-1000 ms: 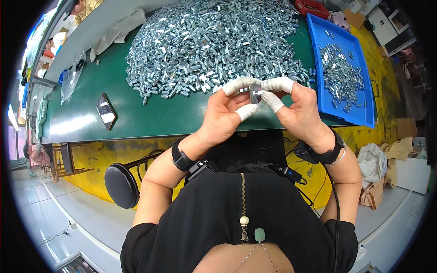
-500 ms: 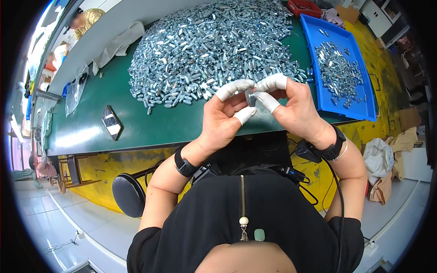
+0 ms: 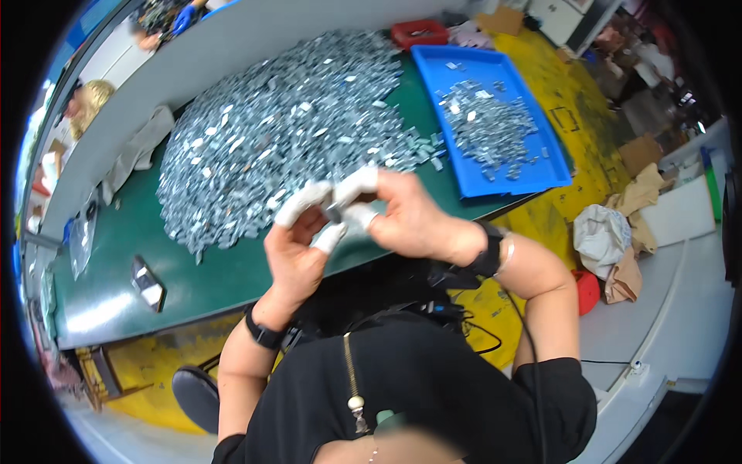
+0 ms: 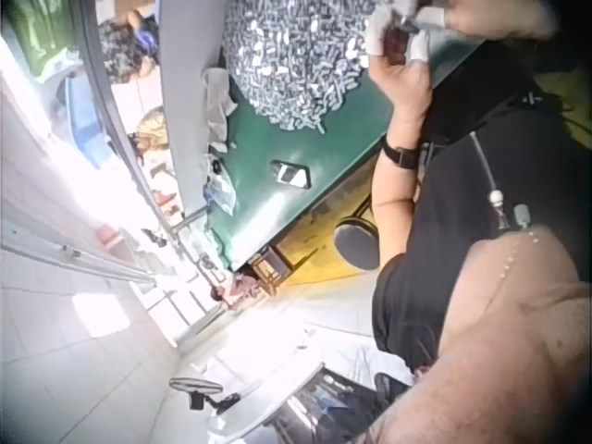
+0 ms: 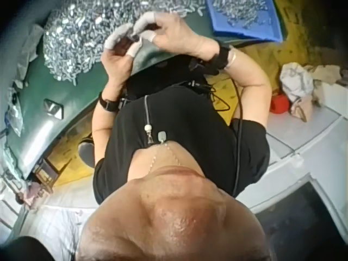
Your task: Assembling small white plastic components at a manual workstation.
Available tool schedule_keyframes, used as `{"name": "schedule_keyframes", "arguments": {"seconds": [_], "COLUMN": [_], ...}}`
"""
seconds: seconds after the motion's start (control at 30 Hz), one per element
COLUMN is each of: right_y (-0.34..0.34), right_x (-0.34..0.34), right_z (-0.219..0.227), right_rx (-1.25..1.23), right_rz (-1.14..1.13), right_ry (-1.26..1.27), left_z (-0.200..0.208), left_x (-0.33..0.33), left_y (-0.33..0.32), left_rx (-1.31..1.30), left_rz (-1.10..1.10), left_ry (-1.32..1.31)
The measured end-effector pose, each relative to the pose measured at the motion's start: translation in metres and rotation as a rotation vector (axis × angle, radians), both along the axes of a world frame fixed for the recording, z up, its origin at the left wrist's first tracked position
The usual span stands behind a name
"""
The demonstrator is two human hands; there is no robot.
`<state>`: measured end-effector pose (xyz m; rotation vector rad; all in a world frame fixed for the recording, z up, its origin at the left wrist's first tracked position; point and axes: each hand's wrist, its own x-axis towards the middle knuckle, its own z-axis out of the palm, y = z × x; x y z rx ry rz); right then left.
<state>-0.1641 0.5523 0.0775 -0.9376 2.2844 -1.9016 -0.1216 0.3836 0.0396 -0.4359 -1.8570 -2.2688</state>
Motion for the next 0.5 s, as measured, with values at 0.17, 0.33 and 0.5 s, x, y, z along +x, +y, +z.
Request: {"name": "schedule_keyframes", "arguments": {"seconds": [0.17,0.33,0.5], "right_y": [-0.002,-0.004,0.0], "right_x": [-0.005,-0.004,-0.001], "right_z": [-0.003,0.0,0.002], "right_rx": [0.039,-0.05,0.086], "right_rz": [0.027,0.016,0.042], "right_ry": [-0.045,-0.235,-0.101], "left_z": [-0.003,-0.009,-0.004], "left_x": [0.0,-0.002,0.001], "left_y": [0.001,-0.001,0.001], "left_rx": [-0.035,-0.126,-0.189], "left_rz": [0.043,0.051,0.105], "left_ry": [0.084,0.226,0.234]}}
